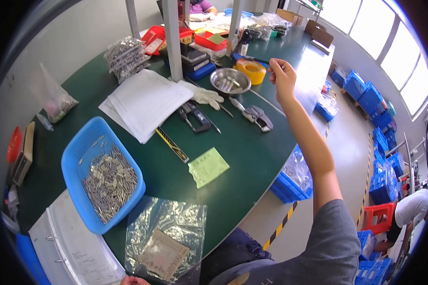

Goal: The recorder is inspecting small metal hardware parts using a micrometer, recording findings on a label, and bagging the items.

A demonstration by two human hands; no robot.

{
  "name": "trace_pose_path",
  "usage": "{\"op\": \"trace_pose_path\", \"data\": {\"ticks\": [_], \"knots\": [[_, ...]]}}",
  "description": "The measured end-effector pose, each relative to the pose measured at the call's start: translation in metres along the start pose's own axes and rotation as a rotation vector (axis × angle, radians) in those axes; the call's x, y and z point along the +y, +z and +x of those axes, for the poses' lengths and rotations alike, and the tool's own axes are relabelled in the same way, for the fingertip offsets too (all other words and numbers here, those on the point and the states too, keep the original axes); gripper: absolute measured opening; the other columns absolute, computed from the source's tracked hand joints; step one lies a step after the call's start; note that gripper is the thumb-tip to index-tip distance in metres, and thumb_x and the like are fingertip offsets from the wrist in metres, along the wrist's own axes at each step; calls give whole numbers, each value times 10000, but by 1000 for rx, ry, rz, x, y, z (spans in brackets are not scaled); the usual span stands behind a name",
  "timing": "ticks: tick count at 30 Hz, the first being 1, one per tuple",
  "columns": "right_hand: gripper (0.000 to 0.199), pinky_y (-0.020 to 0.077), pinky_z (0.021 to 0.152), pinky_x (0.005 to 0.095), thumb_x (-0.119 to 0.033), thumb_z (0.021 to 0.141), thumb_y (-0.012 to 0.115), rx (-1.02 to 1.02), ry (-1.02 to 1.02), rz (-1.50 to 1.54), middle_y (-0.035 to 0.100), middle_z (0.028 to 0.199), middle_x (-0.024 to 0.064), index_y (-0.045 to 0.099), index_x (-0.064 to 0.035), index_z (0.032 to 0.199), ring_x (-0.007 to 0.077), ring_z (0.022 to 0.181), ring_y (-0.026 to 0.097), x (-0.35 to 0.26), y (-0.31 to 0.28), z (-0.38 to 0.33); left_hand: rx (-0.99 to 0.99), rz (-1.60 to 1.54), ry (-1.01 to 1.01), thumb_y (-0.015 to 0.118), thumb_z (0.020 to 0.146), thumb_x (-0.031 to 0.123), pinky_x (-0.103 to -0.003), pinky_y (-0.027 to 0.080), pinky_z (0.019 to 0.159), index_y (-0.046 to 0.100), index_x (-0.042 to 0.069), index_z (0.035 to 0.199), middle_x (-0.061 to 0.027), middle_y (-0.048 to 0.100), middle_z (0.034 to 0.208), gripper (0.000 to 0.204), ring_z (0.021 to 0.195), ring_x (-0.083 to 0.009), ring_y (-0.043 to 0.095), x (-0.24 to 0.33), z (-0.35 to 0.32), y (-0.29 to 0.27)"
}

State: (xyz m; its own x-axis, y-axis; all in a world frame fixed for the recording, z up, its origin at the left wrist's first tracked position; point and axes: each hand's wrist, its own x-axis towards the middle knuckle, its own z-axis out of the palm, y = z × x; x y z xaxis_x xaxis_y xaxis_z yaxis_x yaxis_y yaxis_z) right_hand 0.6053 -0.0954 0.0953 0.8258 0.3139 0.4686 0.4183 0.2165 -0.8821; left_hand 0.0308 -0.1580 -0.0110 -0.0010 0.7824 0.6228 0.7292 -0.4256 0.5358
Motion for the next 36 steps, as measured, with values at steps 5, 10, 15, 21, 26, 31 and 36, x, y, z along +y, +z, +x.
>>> {"op": "trace_pose_path", "data": {"ticks": [5,10,15,21,26,31,36], "knots": [[266,388,454,183,-230,865,521,-57,-41,17,632,827,59,570,-24,1026,59,515,506,24,50,83,24,70,-75,527,858,211,-266,348,505,500,-33,917,-97,449,795,253,562,-145,382,-2,-1,-4],[255,419,457,208,-207,870,481,39,-22,-194,631,836,53,570,-35,1036,80,545,544,48,92,142,-46,163,-174,518,844,163,-274,363,541,500,-26,930,-108,446,844,209,595,-149,389,6,-5,-5],[342,424,429,219,-315,862,480,-30,212,-155,604,937,72,497,-69,1099,113,588,571,73,83,194,-148,240,-174,526,826,122,-282,386,578,495,-21,950,-122,438,884,193,623,-153,401,16,5,-5],[334,431,438,223,-335,824,514,-248,190,-85,605,882,70,530,-70,1026,167,654,609,66,106,176,-31,234,-211,568,706,212,-263,346,591,479,-25,1018,-93,434,847,401,707,-182,425,22,8,-5],[263,435,562,211,-208,868,442,-473,175,-1,613,818,34,595,-37,995,79,642,542,32,88,167,-37,71,-179,605,653,220,-280,368,569,522,-25,1005,-138,496,888,437,713,-216,452,19,18,1],[276,428,569,208,-225,836,484,-1238,89,-156,609,884,52,585,-8,972,83,684,548,-38,104,-55,-9,140,-10,599,616,199,-295,415,619,554,-11,953,-158,515,871,400,717,-245,506,21,16,6],[191,428,501,185,-167,822,552,-1836,489,-341,624,733,29,637,-30,925,57,609,542,-96,96,-215,-78,124,54,587,602,162,-320,430,680,581,-4,915,-151,534,933,355,807,-275,523,19,10,-4]]}}
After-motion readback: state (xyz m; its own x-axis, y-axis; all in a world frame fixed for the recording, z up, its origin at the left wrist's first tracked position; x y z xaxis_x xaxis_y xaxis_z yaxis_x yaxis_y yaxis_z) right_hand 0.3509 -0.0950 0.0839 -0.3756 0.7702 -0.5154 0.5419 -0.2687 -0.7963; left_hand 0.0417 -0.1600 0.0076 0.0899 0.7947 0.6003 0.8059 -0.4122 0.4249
